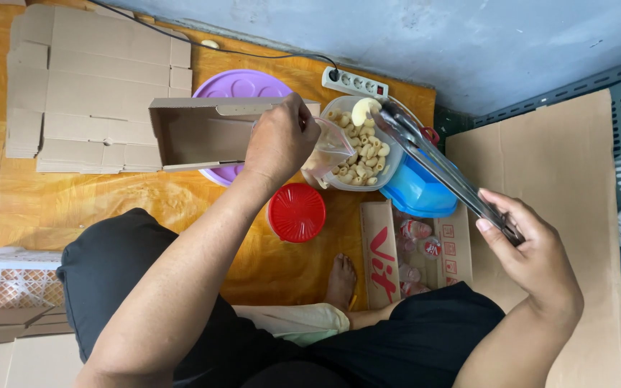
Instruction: The person uses tongs to transfer white and orange snacks from large plastic containers into small clear plastic bags. The filled bags are then placed into cardboard boxes. The person handles the containers, bags, tongs, and boxes throughout the process.
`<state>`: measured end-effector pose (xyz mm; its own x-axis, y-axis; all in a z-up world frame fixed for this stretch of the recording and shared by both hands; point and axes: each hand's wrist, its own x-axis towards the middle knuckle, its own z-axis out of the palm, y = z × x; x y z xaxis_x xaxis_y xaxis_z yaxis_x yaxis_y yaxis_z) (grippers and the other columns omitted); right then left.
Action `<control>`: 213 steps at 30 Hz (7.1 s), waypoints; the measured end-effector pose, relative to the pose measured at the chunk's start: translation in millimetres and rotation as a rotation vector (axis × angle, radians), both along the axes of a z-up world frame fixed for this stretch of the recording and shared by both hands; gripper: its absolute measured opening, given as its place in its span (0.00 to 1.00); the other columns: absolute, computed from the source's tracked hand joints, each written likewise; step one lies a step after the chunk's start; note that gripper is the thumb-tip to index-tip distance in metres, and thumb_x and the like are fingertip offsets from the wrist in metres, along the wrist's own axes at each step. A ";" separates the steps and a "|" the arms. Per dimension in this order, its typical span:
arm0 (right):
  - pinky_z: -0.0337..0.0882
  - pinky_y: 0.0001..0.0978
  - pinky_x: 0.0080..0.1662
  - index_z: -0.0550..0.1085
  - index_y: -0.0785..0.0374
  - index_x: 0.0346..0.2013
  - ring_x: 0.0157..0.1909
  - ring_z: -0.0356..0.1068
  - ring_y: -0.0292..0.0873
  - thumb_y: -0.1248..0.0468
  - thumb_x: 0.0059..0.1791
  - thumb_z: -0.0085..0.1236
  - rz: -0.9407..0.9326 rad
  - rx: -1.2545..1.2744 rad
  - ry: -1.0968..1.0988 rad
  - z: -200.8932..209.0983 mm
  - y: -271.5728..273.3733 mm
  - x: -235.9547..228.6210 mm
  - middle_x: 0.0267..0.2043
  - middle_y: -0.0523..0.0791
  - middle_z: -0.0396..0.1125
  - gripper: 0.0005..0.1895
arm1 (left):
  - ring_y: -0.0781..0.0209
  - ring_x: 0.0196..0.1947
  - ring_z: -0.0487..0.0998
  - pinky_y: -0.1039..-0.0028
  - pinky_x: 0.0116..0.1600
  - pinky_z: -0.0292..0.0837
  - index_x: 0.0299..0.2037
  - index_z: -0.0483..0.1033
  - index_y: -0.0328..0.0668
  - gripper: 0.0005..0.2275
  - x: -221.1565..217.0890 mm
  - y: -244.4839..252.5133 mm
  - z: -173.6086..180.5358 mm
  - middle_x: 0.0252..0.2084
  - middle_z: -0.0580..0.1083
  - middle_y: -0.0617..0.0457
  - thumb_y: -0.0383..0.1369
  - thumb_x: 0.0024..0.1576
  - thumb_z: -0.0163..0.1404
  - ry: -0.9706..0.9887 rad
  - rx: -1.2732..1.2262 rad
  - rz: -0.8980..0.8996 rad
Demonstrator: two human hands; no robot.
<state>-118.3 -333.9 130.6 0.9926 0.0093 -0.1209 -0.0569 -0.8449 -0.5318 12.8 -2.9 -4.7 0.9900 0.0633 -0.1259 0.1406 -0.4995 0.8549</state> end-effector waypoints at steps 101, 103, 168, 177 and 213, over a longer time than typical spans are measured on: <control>0.66 0.30 0.53 0.73 0.63 0.65 0.48 0.68 0.38 0.69 0.51 0.55 -0.128 0.049 0.096 20.5 7.7 -13.5 0.52 0.46 0.71 0.25 | 0.50 0.24 0.72 0.61 0.34 0.66 0.28 0.69 0.45 0.04 0.4 -18.1 -6.0 0.22 0.74 0.51 0.33 0.52 0.47 -0.029 -0.107 0.002; 0.67 0.30 0.61 0.73 0.64 0.63 0.60 0.70 0.39 0.68 0.50 0.55 -0.120 0.025 0.090 23.2 12.9 -14.0 0.62 0.46 0.71 0.24 | 0.51 0.23 0.70 0.62 0.33 0.66 0.28 0.69 0.44 0.05 2.7 -22.7 -6.8 0.21 0.73 0.51 0.34 0.52 0.50 -0.056 -0.132 0.006; 0.78 0.53 0.44 0.76 0.71 0.51 0.46 0.77 0.60 0.28 0.52 0.48 -0.866 -0.334 0.301 -270.0 -150.0 99.3 0.44 0.58 0.74 0.45 | 0.54 0.20 0.76 0.66 0.32 0.73 0.44 0.81 0.41 0.08 -39.4 14.2 33.8 0.18 0.73 0.49 0.27 0.59 0.49 -0.196 -0.145 -0.148; 0.74 0.51 0.57 0.67 0.74 0.62 0.64 0.68 0.58 0.21 0.50 0.38 -0.884 -0.447 0.464 -235.6 -59.4 104.8 0.59 0.59 0.68 0.57 | 0.52 0.22 0.78 0.63 0.34 0.74 0.44 0.81 0.47 0.07 -42.8 33.1 36.1 0.18 0.73 0.50 0.29 0.59 0.51 -0.197 -0.054 -0.101; 0.82 0.55 0.49 0.54 0.82 0.67 0.66 0.59 0.75 0.40 0.47 0.61 -1.041 0.608 0.031 -213.0 85.2 91.7 0.68 0.71 0.50 0.54 | 0.55 0.20 0.75 0.67 0.32 0.70 0.43 0.81 0.40 0.08 -53.8 62.7 67.5 0.19 0.73 0.48 0.26 0.58 0.49 -0.298 -0.220 -0.035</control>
